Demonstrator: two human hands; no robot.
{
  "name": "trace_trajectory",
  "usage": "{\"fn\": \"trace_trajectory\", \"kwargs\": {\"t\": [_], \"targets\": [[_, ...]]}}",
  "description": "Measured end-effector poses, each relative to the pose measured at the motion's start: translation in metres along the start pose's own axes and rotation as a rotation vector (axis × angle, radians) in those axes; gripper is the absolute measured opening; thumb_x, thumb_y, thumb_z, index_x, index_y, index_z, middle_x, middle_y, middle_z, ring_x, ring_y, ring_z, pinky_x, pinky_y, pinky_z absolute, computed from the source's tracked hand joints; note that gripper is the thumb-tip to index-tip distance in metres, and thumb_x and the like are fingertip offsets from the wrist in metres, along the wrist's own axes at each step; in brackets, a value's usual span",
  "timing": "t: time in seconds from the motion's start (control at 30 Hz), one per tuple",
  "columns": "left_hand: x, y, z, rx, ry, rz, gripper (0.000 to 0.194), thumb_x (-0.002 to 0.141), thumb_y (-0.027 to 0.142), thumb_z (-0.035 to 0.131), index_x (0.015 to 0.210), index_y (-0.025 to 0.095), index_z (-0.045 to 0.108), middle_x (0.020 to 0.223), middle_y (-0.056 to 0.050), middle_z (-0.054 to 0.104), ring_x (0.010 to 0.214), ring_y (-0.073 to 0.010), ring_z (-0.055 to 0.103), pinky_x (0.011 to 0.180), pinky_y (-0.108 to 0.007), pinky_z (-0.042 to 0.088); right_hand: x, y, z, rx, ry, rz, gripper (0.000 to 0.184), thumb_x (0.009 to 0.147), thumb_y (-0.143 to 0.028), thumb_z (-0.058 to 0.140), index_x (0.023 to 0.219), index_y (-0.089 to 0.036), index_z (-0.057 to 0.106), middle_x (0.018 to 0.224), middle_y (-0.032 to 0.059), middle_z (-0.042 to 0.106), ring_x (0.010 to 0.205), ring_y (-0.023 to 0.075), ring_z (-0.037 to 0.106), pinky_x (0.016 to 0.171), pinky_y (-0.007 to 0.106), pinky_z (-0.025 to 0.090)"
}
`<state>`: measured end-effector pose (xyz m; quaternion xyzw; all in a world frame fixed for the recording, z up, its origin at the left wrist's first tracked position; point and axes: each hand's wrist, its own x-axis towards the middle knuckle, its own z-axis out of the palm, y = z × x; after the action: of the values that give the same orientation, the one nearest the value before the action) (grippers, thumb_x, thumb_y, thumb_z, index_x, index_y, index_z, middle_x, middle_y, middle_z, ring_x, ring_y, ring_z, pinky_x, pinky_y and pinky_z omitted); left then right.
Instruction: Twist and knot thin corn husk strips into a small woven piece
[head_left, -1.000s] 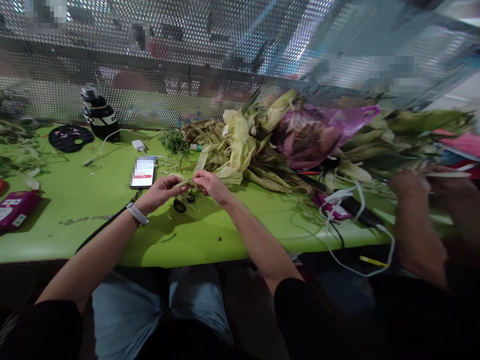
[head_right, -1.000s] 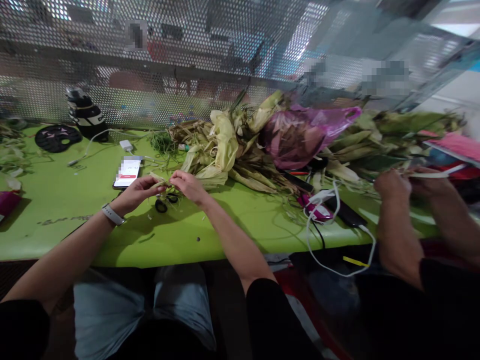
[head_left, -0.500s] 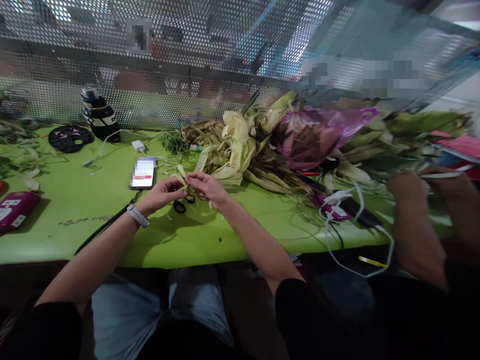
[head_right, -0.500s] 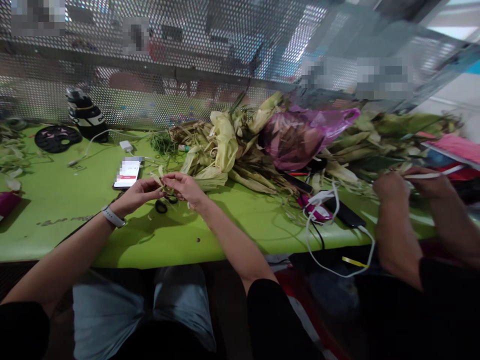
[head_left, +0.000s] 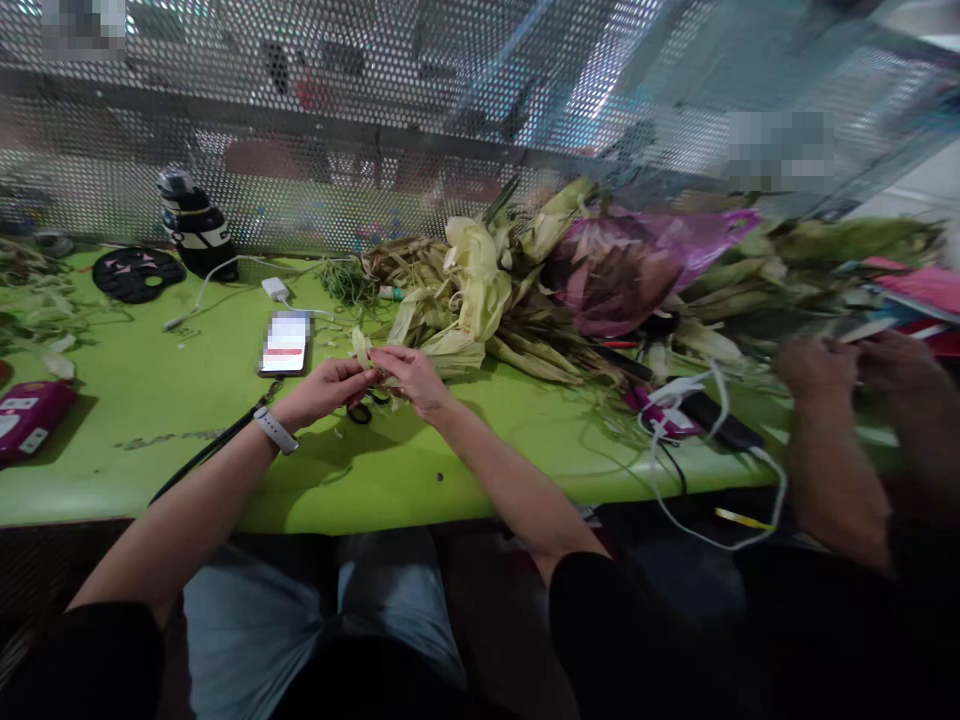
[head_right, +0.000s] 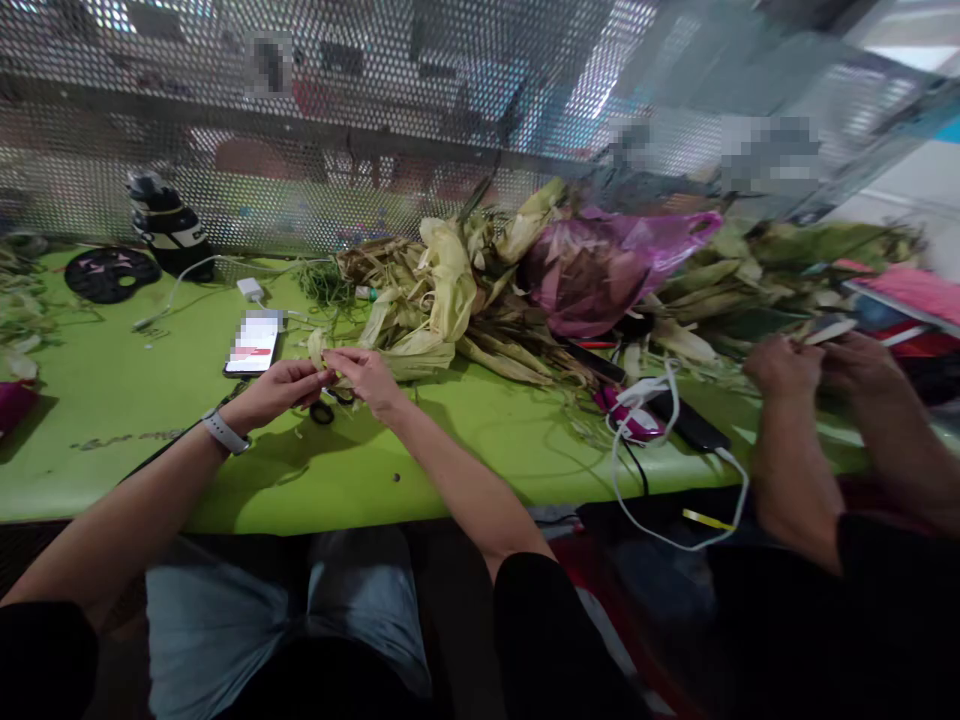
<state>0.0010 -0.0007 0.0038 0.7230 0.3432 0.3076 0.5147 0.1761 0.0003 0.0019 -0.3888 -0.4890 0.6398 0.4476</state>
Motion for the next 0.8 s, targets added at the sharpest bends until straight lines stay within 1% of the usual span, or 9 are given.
{"fn": "trace_trajectory", "kwargs": {"t": [0.1,0.17,0.23,0.3,0.43,0.57,0.67,0.8], "targets": [[0.001,-0.001,0.000,0.026,0.012,-0.007,0.044,0.088,0.053,0.058,0.067,0.015,0.056,0.054,0.002,0.048,0.047,-0.0061,0.037,0.046,-0.021,0.026,-0.001,-0.001,0.004,0.058,0.035,-0.006,0.038,0.058,-0.042,0.084,0.084,-0.018,0.070,0.063,-0.0047,0.060,0.048,0.0040,0.044,0.042,0.018,0.027],[0.002,-0.002,0.000,-0.001,0.051,-0.030,0.045,0.087,0.054,0.058,0.066,0.015,0.054,0.053,0.003,0.046,0.045,-0.0055,0.035,0.045,-0.021,0.024,-0.002,-0.001,0.006,0.054,0.084,-0.073,0.036,0.058,-0.042,0.084,0.082,-0.018,0.072,0.066,-0.0030,0.062,0.053,0.0054,0.049,0.044,0.018,0.030],[0.004,-0.003,0.001,-0.063,0.106,-0.071,0.044,0.085,0.055,0.061,0.067,0.015,0.055,0.051,0.005,0.043,0.044,-0.0051,0.031,0.043,-0.021,0.020,-0.002,0.001,0.007,0.023,0.161,-0.181,0.035,0.061,-0.045,0.081,0.082,-0.017,0.073,0.068,-0.0013,0.063,0.057,0.0071,0.051,0.045,0.019,0.034],[0.004,-0.005,0.002,-0.146,0.147,-0.095,0.042,0.083,0.054,0.064,0.069,0.015,0.057,0.051,0.006,0.039,0.043,-0.0048,0.029,0.042,-0.022,0.018,-0.002,0.003,0.008,-0.020,0.210,-0.284,0.036,0.066,-0.049,0.078,0.083,-0.017,0.074,0.069,-0.0002,0.063,0.058,0.0079,0.052,0.046,0.020,0.035],[0.005,-0.007,0.004,-0.269,0.132,-0.092,0.038,0.082,0.050,0.068,0.070,0.015,0.058,0.052,0.006,0.039,0.045,-0.0048,0.031,0.044,-0.021,0.020,-0.002,0.008,0.010,-0.066,0.284,-0.431,0.035,0.072,-0.053,0.074,0.081,-0.019,0.075,0.073,0.0012,0.065,0.064,0.0104,0.054,0.050,0.021,0.039],[0.004,-0.007,0.008,-0.380,0.101,-0.101,0.039,0.080,0.051,0.069,0.073,0.014,0.060,0.051,0.007,0.036,0.044,-0.0047,0.028,0.044,-0.021,0.017,0.001,0.011,0.010,-0.071,0.353,-0.438,0.039,0.072,-0.056,0.072,0.087,-0.020,0.075,0.080,0.0025,0.068,0.067,0.0123,0.056,0.049,0.022,0.039],[0.003,-0.002,0.011,-0.455,0.119,-0.109,0.036,0.078,0.048,0.072,0.073,0.014,0.061,0.051,0.007,0.035,0.045,-0.0048,0.028,0.044,-0.022,0.017,0.005,0.012,0.009,-0.057,0.348,-0.441,0.037,0.072,-0.054,0.073,0.085,-0.020,0.074,0.081,0.0026,0.068,0.068,0.0127,0.057,0.050,0.022,0.041],[0.001,0.005,0.015,-0.528,0.179,-0.127,0.034,0.073,0.042,0.077,0.067,0.014,0.058,0.052,0.007,0.037,0.045,-0.0042,0.029,0.044,-0.021,0.018,0.009,0.013,0.006,-0.059,0.312,-0.487,0.027,0.074,-0.048,0.073,0.080,-0.021,0.073,0.080,0.0021,0.069,0.078,0.0147,0.062,0.064,0.025,0.048]]}}
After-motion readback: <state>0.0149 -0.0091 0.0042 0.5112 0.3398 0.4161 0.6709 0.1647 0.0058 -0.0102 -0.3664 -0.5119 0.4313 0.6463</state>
